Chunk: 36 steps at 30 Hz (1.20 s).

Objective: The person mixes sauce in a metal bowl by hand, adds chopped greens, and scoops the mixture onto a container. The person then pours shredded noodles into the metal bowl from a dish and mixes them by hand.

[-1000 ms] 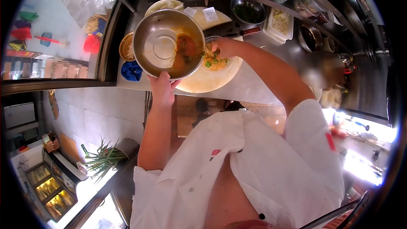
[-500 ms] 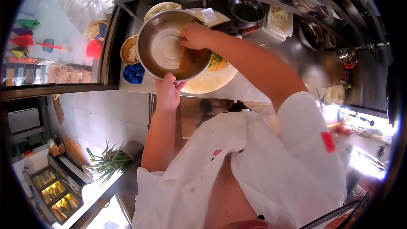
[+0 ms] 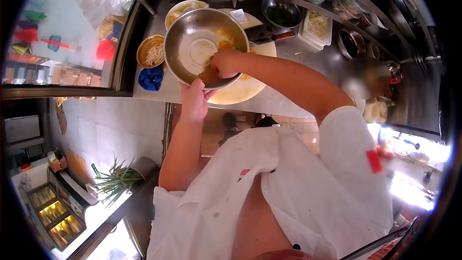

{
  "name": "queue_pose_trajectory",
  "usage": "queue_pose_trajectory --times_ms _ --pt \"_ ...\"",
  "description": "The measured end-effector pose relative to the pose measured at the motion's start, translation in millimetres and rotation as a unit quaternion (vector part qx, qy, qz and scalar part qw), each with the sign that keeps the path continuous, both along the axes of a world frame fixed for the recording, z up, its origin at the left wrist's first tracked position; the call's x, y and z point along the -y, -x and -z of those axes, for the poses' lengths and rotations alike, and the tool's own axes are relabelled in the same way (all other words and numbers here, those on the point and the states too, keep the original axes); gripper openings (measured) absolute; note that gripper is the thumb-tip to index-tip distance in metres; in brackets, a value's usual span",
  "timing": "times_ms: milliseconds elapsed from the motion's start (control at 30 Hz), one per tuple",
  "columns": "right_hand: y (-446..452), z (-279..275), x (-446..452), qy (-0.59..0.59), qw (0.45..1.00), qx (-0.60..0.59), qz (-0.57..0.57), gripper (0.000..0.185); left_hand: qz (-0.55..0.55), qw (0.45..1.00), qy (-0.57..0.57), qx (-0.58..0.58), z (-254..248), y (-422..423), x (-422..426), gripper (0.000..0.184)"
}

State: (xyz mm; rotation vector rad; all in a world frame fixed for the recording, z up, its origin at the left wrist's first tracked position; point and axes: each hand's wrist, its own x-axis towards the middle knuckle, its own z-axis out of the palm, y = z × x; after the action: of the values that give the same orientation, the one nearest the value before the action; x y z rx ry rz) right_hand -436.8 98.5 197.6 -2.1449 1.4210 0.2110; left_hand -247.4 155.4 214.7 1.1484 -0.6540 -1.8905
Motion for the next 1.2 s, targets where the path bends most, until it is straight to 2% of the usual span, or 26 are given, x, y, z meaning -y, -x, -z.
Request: queue_pose_trajectory --times_ms 67,167,200,300,433,500,600,700,800,900,933,1033,1133,1200 --pt "7 0 1 -0.008 0.999 0.003 -0.037 0.022 0.0 1.0 0.002 0.004 -3 -1 -2 0.058" --pt "21 13 14 -0.008 0.99 -0.069 -0.124 0.024 -0.011 1.0 0.005 0.021 -10 -1 -6 0.055" --pt "23 -4 15 -0.048 0.986 -0.068 -0.143 0.033 -0.011 1.0 0.007 0.02 -10 -2 -6 0.055" --pt "24 -36 12 -0.028 0.975 -0.127 -0.179 0.033 -0.026 0.999 0.015 0.026 -10 0 -6 0.054" --pt "32 -32 18 -0.041 0.985 -0.094 -0.14 0.031 -0.041 0.997 0.039 0.052 -1 -4 -4 0.056" --pt "38 -63 8 -0.037 0.992 -0.031 -0.12 0.028 -0.011 0.998 0.049 0.049 1 -10 -1 0.061" --pt "42 -64 7 -0.008 0.982 -0.144 -0.12 0.025 -0.01 0.997 0.053 0.051 -2 -11 -2 0.065" --pt "61 -63 1 0.005 0.995 -0.08 -0.061 0.023 -0.028 0.996 0.048 0.063 0 -14 -2 0.066" --pt "87 -24 -1 0.036 0.999 0.028 0.01 0.024 -0.063 0.994 0.048 0.076 2 -14 -1 0.062" --pt "98 -3 -17 0.014 0.989 0.127 0.069 0.025 -0.075 0.993 0.052 0.073 8 -21 1 0.058" --pt "106 22 -18 0.05 0.987 0.14 0.062 0.027 -0.073 0.994 0.052 0.07 10 -23 2 0.057" --pt "109 32 -25 0.019 0.994 0.087 0.061 0.029 -0.077 0.994 0.035 0.067 8 -24 2 0.055" --pt "105 14 -30 0.029 0.983 0.128 0.128 0.035 -0.038 0.997 0.03 0.057 17 -30 4 0.064" --pt "93 -9 -39 0.027 0.963 0.204 0.177 0.041 -0.062 0.996 0.031 0.054 10 -25 2 0.06"
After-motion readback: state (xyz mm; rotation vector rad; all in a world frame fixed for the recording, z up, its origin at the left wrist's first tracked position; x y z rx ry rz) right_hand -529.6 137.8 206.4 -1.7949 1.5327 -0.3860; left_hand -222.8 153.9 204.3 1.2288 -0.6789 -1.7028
